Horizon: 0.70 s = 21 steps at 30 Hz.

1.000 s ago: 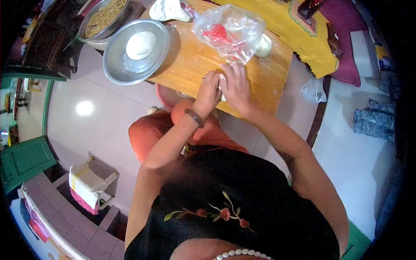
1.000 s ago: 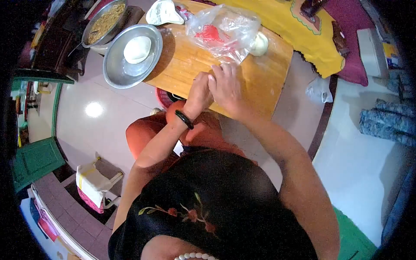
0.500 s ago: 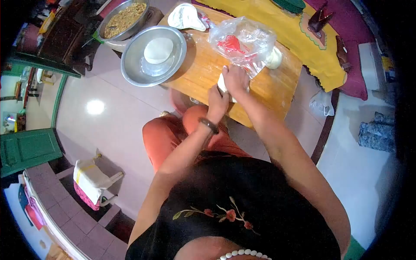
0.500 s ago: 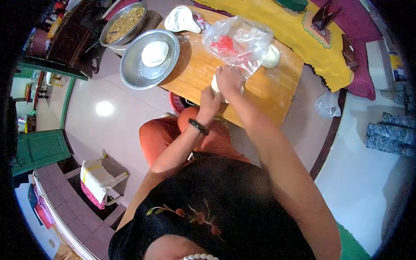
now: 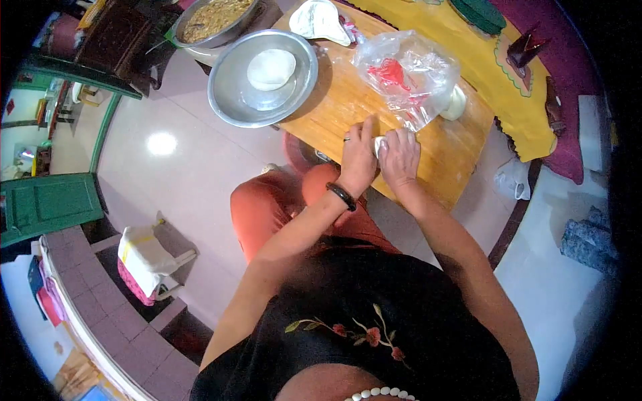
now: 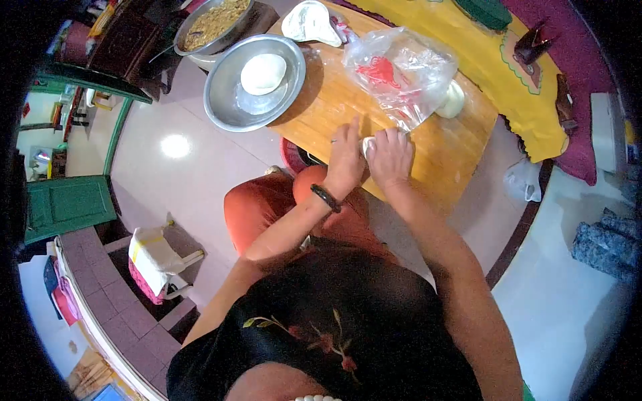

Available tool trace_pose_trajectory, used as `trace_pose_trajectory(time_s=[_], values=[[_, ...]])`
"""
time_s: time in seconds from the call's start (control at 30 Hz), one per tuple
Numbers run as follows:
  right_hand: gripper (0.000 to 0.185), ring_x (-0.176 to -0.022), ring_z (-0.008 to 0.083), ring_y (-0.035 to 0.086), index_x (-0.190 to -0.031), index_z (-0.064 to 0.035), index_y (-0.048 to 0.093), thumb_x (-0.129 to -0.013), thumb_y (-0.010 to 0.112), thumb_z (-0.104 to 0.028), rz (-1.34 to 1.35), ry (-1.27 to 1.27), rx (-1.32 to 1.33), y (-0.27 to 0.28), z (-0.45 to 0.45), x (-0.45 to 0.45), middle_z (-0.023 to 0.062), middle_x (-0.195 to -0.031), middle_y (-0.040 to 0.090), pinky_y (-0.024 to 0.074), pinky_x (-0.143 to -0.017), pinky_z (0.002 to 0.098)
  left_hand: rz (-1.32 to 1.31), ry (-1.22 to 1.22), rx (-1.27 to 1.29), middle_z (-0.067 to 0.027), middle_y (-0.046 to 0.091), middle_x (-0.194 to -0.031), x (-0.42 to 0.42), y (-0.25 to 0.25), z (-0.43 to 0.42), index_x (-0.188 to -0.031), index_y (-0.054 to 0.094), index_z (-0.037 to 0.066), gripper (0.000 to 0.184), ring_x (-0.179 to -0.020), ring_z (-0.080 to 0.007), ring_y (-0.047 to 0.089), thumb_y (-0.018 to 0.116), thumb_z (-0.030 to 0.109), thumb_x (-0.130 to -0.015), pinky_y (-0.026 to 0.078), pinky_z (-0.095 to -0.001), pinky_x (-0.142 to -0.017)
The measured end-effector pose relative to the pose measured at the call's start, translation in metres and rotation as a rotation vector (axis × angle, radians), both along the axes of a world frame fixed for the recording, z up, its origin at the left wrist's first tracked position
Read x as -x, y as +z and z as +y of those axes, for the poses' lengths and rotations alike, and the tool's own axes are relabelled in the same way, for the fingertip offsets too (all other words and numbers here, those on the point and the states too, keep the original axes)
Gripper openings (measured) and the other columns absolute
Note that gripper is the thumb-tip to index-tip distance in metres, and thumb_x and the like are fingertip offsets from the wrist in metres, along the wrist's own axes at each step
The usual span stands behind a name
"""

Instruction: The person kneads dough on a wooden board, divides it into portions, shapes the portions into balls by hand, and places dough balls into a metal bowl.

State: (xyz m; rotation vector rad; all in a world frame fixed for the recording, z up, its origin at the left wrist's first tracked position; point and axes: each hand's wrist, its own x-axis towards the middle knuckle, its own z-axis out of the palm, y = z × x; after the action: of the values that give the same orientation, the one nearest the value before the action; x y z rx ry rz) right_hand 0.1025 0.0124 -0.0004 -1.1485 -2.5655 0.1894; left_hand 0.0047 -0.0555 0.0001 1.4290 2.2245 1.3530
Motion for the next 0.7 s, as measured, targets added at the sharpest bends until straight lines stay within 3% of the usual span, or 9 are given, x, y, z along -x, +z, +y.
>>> trace_pose_trajectory(time_s=[0.03, 0.17, 0.27, 0.33, 0.37, 0.43, 0.5, 0.63, 0.7], values=[[0.020, -0.101, 0.0300, 0.052, -0.095, -0.0096, 0.061, -0.088, 0.059, -0.028, -0.050, 0.002, 0.001, 0.000, 0.007, 0.007, 0.0097, -0.103, 0.056, 0.0403, -0.086, 0.0461, 0.112, -0.001, -0.010, -0.0306, 0.053, -0.113, 0.006, -0.017, -0.003, -0.136, 0.036, -0.004, 0.058, -0.102, -0.0457, 0.053, 0.057, -0.002, -0.082, 0.046, -0.0479, -0.089], [0.025, -0.108, 0.0313, 0.050, -0.098, -0.0092, 0.066, -0.088, 0.060, -0.031, -0.110, -0.061, -0.028, -0.003, 0.024, 0.027, 0.0116, -0.109, 0.057, 0.0389, -0.093, 0.0474, -0.292, -0.037, 0.227, -0.0329, 0.055, -0.108, 0.003, -0.008, -0.014, -0.127, 0.043, -0.009, 0.045, -0.086, -0.0506, 0.055, 0.059, 0.006, -0.086, 0.046, -0.0520, -0.084], [0.030, -0.113, 0.0338, 0.047, -0.100, -0.0070, 0.068, -0.090, 0.058, -0.034, -0.031, -0.204, 0.015, 0.000, 0.024, 0.039, 0.0137, -0.112, 0.057, 0.0361, -0.098, 0.0493, -0.345, -0.096, 0.226, -0.0325, 0.055, -0.109, 0.014, -0.058, -0.002, -0.116, 0.049, -0.009, 0.037, -0.088, -0.0486, 0.055, 0.061, 0.007, -0.085, 0.045, -0.0512, -0.083], [0.032, -0.114, 0.0343, 0.048, -0.101, -0.0071, 0.068, -0.092, 0.054, -0.035, 0.043, -0.311, 0.091, -0.016, 0.030, 0.043, 0.0144, -0.107, 0.060, 0.0345, -0.100, 0.0490, -0.340, 0.058, 0.066, -0.0264, 0.056, -0.097, 0.002, -0.064, 0.006, -0.103, 0.052, -0.005, 0.030, -0.093, -0.0396, 0.056, 0.066, 0.008, -0.080, 0.045, -0.0430, -0.082], [0.035, -0.105, 0.0344, 0.056, -0.097, -0.0072, 0.067, -0.095, 0.049, -0.038, 0.075, -0.325, 0.204, -0.019, 0.037, 0.041, 0.0152, -0.096, 0.064, 0.0402, -0.095, 0.0466, -0.330, 0.095, 0.034, -0.0255, 0.055, -0.100, -0.006, -0.047, 0.007, -0.103, 0.051, -0.005, 0.032, -0.094, -0.0398, 0.054, 0.068, 0.005, -0.078, 0.044, -0.0442, -0.084], [0.035, -0.095, 0.0357, 0.060, -0.094, -0.0070, 0.066, -0.095, 0.047, -0.037, 0.623, -0.338, 1.127, -0.019, 0.061, 0.021, 0.0160, -0.090, 0.066, 0.0443, -0.090, 0.0452, -0.403, 0.056, -0.132, -0.0222, 0.051, -0.101, -0.013, -0.037, 0.007, -0.105, 0.049, -0.004, 0.040, -0.095, -0.0381, 0.052, 0.070, -0.004, -0.071, 0.043, -0.0438, -0.086], [0.036, -0.081, 0.0374, 0.062, -0.090, -0.0026, 0.064, -0.096, 0.044, -0.033, 0.979, -0.501, 1.481, -0.001, 0.054, -0.005, 0.0182, -0.091, 0.066, 0.0490, -0.077, 0.0446, -0.219, -0.129, -0.191, -0.0219, 0.050, -0.100, -0.025, -0.001, -0.003, -0.107, 0.051, 0.000, 0.045, -0.094, -0.0406, 0.051, 0.069, -0.008, -0.066, 0.044, -0.0437, -0.084], [0.032, -0.090, 0.0369, 0.059, -0.092, 0.0004, 0.063, -0.094, 0.047, -0.027, 0.461, -0.296, 0.372, 0.016, 0.004, -0.048, 0.0213, -0.098, 0.064, 0.0462, -0.082, 0.0469, -0.037, -0.424, -0.103, -0.0215, 0.052, -0.098, -0.048, 0.015, -0.010, -0.103, 0.054, 0.003, 0.039, -0.092, -0.0416, 0.050, 0.064, -0.008, -0.067, 0.044, -0.0448, -0.080], [0.025, -0.096, 0.0371, 0.057, -0.093, -0.0017, 0.064, -0.091, 0.052, -0.024, 0.370, -0.220, 0.165, 0.002, 0.002, -0.047, 0.0195, -0.104, 0.063, 0.0455, -0.085, 0.0473, -0.012, -0.458, -0.075, -0.0212, 0.053, -0.097, -0.040, 0.003, -0.004, -0.101, 0.056, 0.003, 0.033, -0.092, -0.0418, 0.052, 0.062, -0.006, -0.069, 0.044, -0.0454, -0.080]])
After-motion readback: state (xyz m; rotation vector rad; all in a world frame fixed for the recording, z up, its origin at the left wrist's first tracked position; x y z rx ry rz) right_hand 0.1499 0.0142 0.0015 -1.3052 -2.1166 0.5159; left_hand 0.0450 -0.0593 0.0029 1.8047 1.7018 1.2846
